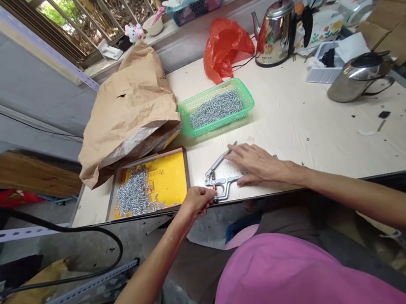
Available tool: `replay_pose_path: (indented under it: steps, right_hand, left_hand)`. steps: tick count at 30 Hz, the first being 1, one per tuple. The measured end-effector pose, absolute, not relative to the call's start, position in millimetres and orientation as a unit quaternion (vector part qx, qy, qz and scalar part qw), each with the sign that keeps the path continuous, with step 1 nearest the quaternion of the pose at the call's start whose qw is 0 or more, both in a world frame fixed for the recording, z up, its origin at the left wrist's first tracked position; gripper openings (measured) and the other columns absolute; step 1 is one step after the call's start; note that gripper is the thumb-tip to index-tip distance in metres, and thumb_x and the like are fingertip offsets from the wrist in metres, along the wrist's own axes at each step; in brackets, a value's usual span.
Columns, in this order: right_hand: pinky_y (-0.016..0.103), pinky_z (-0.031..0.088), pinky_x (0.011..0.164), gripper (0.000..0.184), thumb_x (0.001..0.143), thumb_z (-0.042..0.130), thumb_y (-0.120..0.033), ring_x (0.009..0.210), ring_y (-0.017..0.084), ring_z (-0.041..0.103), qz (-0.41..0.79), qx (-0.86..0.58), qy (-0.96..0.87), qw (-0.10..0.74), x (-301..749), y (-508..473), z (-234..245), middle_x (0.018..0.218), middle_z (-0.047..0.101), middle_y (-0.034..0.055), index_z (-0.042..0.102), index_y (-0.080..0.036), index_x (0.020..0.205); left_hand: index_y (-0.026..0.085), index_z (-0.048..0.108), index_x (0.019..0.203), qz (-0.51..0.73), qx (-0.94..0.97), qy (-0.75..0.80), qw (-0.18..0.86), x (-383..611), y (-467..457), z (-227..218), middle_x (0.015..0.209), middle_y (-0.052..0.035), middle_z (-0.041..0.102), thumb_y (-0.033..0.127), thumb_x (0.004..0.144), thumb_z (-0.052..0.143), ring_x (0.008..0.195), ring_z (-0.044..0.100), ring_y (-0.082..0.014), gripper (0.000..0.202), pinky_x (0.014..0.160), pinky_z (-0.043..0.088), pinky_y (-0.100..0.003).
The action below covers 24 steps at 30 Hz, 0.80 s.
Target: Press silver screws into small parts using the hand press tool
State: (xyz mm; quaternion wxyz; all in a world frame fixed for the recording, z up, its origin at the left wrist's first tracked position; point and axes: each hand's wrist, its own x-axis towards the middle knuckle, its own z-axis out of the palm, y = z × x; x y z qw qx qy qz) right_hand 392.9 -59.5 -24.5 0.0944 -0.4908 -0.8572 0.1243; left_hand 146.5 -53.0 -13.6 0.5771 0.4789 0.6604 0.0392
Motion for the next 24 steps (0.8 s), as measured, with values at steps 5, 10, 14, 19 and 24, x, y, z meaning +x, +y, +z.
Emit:
replay_pose_path:
  steps: [5,10,14,19,24]
  right_hand:
    - [0.061,0.026,0.105,0.099,0.064,0.074,-0.066,0.136,0.044,0.028,0.112,-0.469,-0.875,0.028,398,-31,-30,0.141,0.045,0.0228,0.041,-0.013,0.140]
    - [0.058,0.028,0.101,0.098,0.062,0.074,-0.066,0.123,0.040,0.041,0.107,-0.466,-0.878,0.010,394,-27,-28,0.134,0.049,0.0225,0.042,-0.013,0.138]
    - [0.052,0.032,0.096,0.088,0.062,0.075,-0.062,0.110,0.036,0.046,0.096,-0.467,-0.879,0.009,391,-28,-24,0.121,0.055,0.0194,0.049,-0.011,0.129]
    - [0.044,0.033,0.088,0.065,0.069,0.072,-0.054,0.103,0.033,0.047,0.093,-0.463,-0.882,0.003,390,-33,-22,0.112,0.056,0.0171,0.058,-0.010,0.114]
    - [0.037,0.034,0.082,0.039,0.078,0.068,-0.043,0.098,0.028,0.049,0.113,-0.463,-0.879,0.017,391,-43,-26,0.103,0.057,0.0131,0.062,-0.012,0.102]
  left_hand:
    - [0.015,0.053,0.057,0.046,0.465,0.670,0.577,147,-53,-17,0.045,0.0069,0.045,0.038,0.072,0.073,0.033,0.033,-0.0025,0.034,0.035,0.022,-0.019]
    - [0.016,0.052,0.057,0.059,0.460,0.675,0.573,147,-56,-20,0.045,0.0066,0.046,0.038,0.071,0.074,0.033,0.034,-0.0030,0.035,0.035,0.023,-0.018]
    - [0.016,0.051,0.056,0.056,0.465,0.676,0.569,148,-56,-20,0.044,0.0066,0.045,0.038,0.072,0.073,0.033,0.034,-0.0034,0.035,0.034,0.023,-0.018]
    - [0.017,0.050,0.056,0.046,0.481,0.677,0.555,148,-58,-16,0.044,0.0064,0.044,0.040,0.074,0.071,0.034,0.035,-0.0047,0.036,0.037,0.027,-0.019]
    - [0.016,0.061,0.069,0.047,0.677,0.660,0.322,154,-69,-6,0.066,-0.0031,0.060,0.036,0.086,0.058,0.059,0.057,-0.0140,0.027,0.057,0.043,-0.025]
